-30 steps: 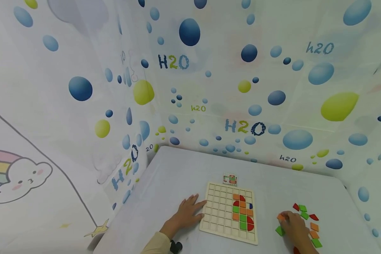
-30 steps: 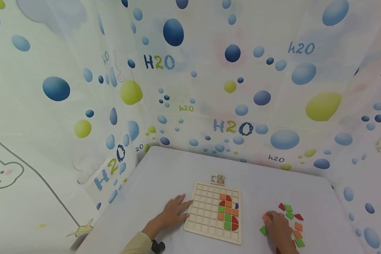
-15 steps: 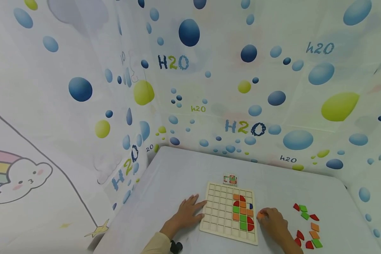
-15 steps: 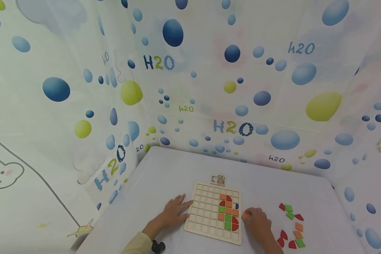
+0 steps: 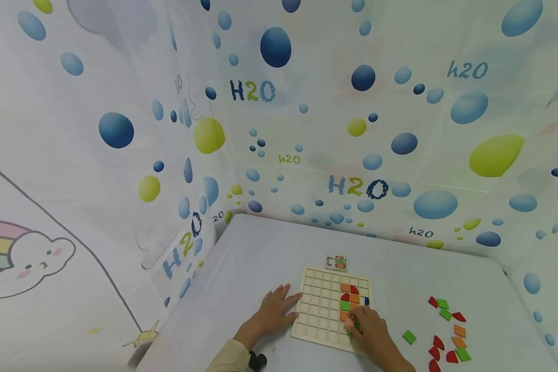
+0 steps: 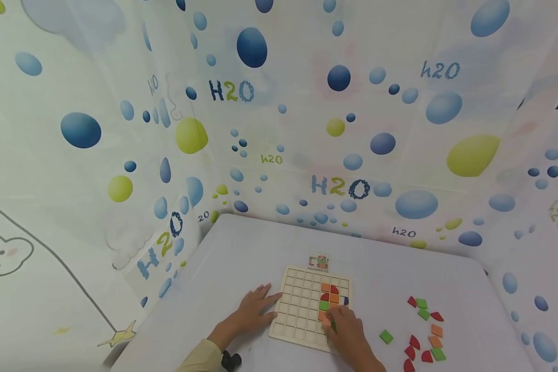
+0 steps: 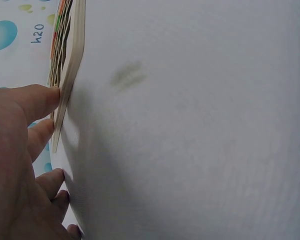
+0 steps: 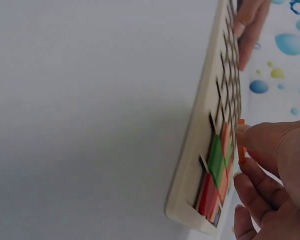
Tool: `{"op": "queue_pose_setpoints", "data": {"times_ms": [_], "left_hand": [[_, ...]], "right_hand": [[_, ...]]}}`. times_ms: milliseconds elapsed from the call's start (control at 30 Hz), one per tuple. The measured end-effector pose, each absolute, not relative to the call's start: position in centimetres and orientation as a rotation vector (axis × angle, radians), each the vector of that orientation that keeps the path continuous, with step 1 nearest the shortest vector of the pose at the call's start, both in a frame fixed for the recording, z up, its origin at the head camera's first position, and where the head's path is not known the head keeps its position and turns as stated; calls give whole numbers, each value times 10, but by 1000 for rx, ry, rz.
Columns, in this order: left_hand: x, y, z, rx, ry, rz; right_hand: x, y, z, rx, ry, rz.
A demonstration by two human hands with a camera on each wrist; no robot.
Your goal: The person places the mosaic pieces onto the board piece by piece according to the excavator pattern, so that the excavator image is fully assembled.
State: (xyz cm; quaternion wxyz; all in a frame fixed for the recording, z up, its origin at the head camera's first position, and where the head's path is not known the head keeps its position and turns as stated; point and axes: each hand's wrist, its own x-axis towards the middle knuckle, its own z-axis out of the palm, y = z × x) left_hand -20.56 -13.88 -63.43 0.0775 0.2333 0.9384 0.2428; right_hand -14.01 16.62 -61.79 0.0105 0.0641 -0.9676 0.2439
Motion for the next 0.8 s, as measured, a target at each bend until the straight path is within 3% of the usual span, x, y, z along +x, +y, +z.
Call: {"op": "queue_pose_setpoints", "data": {"times_ms": [400, 800], "left_hand": [[-206, -139, -635, 695, 2811, 725], [-207, -139, -636, 703, 2803, 741]], "right_hand": [[-133, 160, -625, 399, -2939, 614], [-133, 161, -625, 410, -2953, 609]]}}
